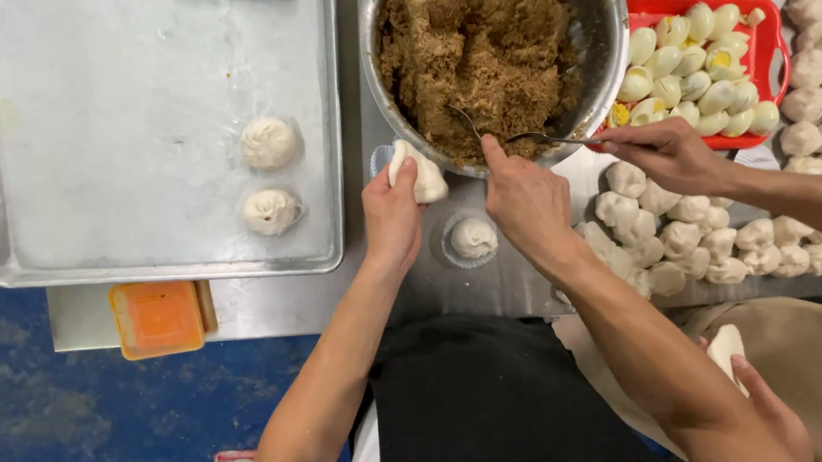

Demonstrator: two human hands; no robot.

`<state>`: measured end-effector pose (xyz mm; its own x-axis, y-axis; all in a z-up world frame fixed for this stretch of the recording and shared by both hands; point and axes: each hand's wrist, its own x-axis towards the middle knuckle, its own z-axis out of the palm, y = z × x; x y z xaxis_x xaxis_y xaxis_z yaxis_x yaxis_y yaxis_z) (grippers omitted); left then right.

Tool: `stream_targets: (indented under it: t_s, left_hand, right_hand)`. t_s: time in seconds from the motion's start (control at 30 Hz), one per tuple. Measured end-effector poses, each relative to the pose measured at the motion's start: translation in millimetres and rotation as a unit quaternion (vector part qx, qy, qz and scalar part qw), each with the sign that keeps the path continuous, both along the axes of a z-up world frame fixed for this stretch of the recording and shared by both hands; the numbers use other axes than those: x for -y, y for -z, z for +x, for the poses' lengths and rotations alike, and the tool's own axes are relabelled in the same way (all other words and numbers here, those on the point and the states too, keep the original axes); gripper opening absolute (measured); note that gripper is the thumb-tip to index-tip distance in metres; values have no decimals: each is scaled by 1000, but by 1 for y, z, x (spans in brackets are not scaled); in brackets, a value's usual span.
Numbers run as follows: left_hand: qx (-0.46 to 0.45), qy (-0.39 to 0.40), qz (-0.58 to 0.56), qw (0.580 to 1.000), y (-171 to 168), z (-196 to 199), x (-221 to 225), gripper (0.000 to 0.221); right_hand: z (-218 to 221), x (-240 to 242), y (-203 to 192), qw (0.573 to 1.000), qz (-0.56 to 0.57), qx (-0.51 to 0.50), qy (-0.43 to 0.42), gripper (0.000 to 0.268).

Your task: The recorder prepares stuffed buns by flattening dough balls and filling them with a meat mixture and hard-boiled egg pieces.

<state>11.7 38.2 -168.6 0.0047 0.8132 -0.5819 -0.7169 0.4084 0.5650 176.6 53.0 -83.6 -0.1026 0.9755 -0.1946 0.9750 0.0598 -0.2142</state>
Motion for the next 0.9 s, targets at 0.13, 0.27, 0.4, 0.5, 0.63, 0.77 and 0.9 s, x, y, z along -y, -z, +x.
stream_targets:
  t_s: [0.13, 0.27, 0.4, 0.5, 0.63, 0.77, 0.9]
  left_hand:
    - [-3, 5, 29, 1000, 6, 4, -4, 31]
    - [-35, 11, 35, 999, 21, 7, -2, 32]
    - [-9, 13, 27, 1000, 7, -1, 0, 30]
    - [2, 36, 21, 999, -11, -7, 0, 30]
    - [172, 36, -14, 984, -36, -3, -18, 36]
    - [232, 39, 64, 970, 12, 11, -44, 36]
    - [208, 41, 56, 976, -15, 12, -48, 36]
  right_hand:
    - [8, -5, 6, 998, -14, 15, -57, 46]
    - [17, -13, 3, 994, -51, -52, -81, 40]
    - [47, -21, 8, 958, -89, -272, -19, 32]
    - [59, -10, -4, 933, -157, -315, 71, 30]
    - [46, 15, -5, 965, 13, -262, 16, 37]
    - [32, 35, -7, 970, 140, -191, -60, 46]
    - [38, 51, -25, 973, 133, -189, -25, 45]
